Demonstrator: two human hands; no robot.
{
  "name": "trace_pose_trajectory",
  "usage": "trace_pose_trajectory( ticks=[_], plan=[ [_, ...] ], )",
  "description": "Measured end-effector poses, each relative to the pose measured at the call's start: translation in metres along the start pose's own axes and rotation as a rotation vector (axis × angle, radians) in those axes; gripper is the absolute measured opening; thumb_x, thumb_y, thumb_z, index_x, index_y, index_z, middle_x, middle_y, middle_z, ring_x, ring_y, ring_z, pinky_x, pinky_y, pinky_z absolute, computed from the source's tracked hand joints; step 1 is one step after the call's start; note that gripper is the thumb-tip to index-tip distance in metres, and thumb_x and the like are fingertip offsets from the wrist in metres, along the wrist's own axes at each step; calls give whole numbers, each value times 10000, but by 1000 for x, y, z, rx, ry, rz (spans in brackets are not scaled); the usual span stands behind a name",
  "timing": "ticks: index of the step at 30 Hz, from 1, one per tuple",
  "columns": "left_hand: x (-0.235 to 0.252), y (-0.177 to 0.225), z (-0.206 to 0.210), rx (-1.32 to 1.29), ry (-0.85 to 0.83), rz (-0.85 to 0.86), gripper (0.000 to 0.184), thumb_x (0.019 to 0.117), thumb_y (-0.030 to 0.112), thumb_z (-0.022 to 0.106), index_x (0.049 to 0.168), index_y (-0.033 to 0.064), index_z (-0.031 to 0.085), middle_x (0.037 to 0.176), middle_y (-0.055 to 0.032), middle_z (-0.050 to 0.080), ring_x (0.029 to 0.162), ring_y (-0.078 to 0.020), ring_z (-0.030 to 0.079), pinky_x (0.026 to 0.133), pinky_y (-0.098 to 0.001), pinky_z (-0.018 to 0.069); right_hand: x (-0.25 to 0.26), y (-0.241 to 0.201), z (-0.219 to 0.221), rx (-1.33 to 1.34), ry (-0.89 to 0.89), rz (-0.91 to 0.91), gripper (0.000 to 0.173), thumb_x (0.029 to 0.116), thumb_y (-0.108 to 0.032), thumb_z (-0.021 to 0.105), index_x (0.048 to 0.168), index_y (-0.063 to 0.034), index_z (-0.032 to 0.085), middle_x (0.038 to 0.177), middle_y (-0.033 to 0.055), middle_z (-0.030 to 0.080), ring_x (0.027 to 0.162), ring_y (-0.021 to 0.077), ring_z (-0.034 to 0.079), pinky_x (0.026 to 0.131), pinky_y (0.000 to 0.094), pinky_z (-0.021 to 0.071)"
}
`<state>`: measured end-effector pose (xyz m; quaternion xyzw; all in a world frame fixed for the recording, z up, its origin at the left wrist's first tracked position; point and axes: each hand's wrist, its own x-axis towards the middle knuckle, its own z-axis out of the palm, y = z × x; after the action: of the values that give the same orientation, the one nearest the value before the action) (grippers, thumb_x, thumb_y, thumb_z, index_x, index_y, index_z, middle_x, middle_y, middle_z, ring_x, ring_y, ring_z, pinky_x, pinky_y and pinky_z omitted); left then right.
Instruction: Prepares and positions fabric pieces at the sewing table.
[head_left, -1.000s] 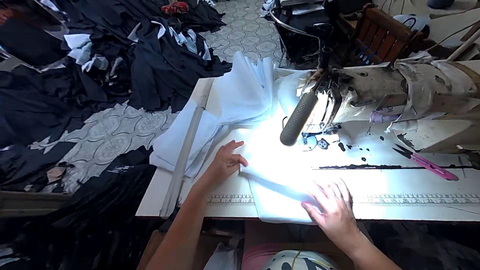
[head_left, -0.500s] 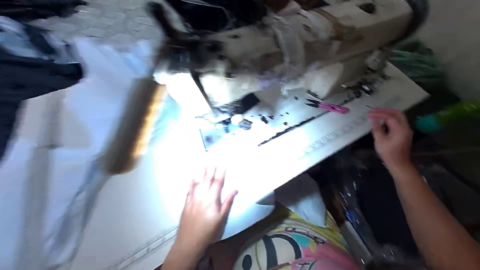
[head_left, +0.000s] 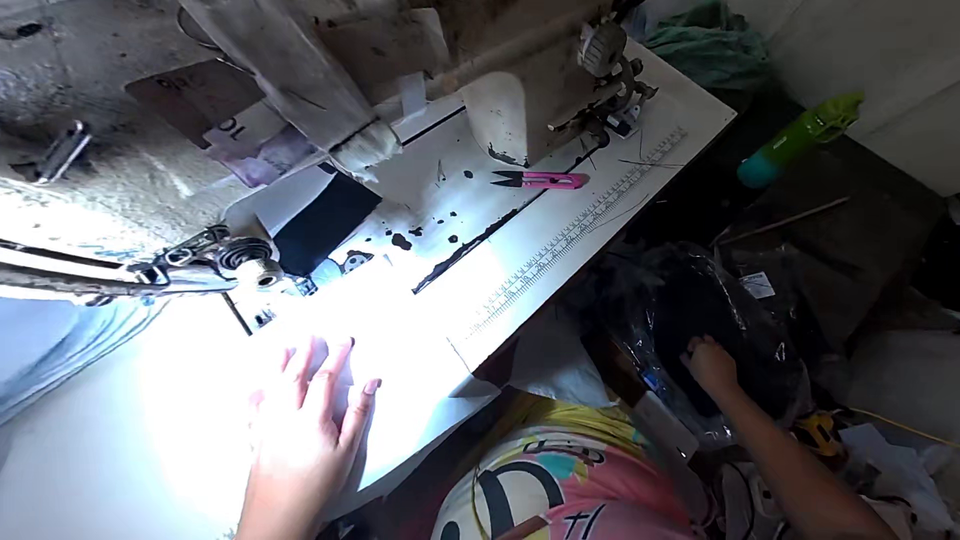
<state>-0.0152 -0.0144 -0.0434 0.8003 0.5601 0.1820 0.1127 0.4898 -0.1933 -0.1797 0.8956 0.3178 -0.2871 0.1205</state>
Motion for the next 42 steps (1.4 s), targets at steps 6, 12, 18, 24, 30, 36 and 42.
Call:
trace_pose_trajectory(
  ticks=[6,12,18,24,30,36,42],
  plan=[
    [-4,4,0,-19,64,17,618,1022,510,445,1365,30,631,1484,-302,497,1429,-541,375,1152,-684,252,5,14,-21,342,88,-34,342,981,-165,668,1184,109,655,1313,313,595,1222,447,591,1040,600,449],
    [0,11,3,-33,138,69,547,1016,439,460,1289,20,681,1391,-238,610,1360,-477,505,1124,-649,341,-27,-29,-152,697,665,-905,198,800,-34,550,792,163,527,1436,373,480,1366,365,476,1091,419,411],
    [-5,25,7,-67,163,53,484,1013,409,484,1291,77,702,1364,-189,646,1306,-405,582,1078,-614,423,-118,-175,-224,939,158,-1792,134,980,-429,627,1083,-440,712,1274,-257,655,1318,3,538,1090,242,469],
    [-13,33,7,-64,175,17,464,1009,391,504,1299,89,703,1370,-166,649,1303,-388,592,1061,-617,446,-166,-314,-197,736,782,-1726,72,847,-24,638,841,47,624,932,160,696,910,188,676,805,297,547],
    [-14,38,1,-129,206,-9,401,1039,289,473,1248,58,724,1329,-168,674,1263,-378,623,1038,-620,458,-181,-338,-119,562,1054,-2028,79,1052,-180,539,1022,-161,609,930,39,649,979,168,638,1047,344,443],
    [-13,31,-8,-396,241,-90,448,1069,235,388,1127,-48,731,1277,-201,688,1245,-328,636,1075,-492,470,-148,-298,-67,381,507,-2077,388,1066,-454,479,947,-165,708,917,3,744,999,101,695,1133,363,388],
    [14,21,-30,-405,60,-184,373,1078,231,441,1163,-21,702,1069,-165,728,1062,-281,686,969,-485,510,-138,-320,-138,259,436,-1331,409,923,-281,728,1161,52,709,1177,286,654,1137,499,599,935,684,431]
  ],
)
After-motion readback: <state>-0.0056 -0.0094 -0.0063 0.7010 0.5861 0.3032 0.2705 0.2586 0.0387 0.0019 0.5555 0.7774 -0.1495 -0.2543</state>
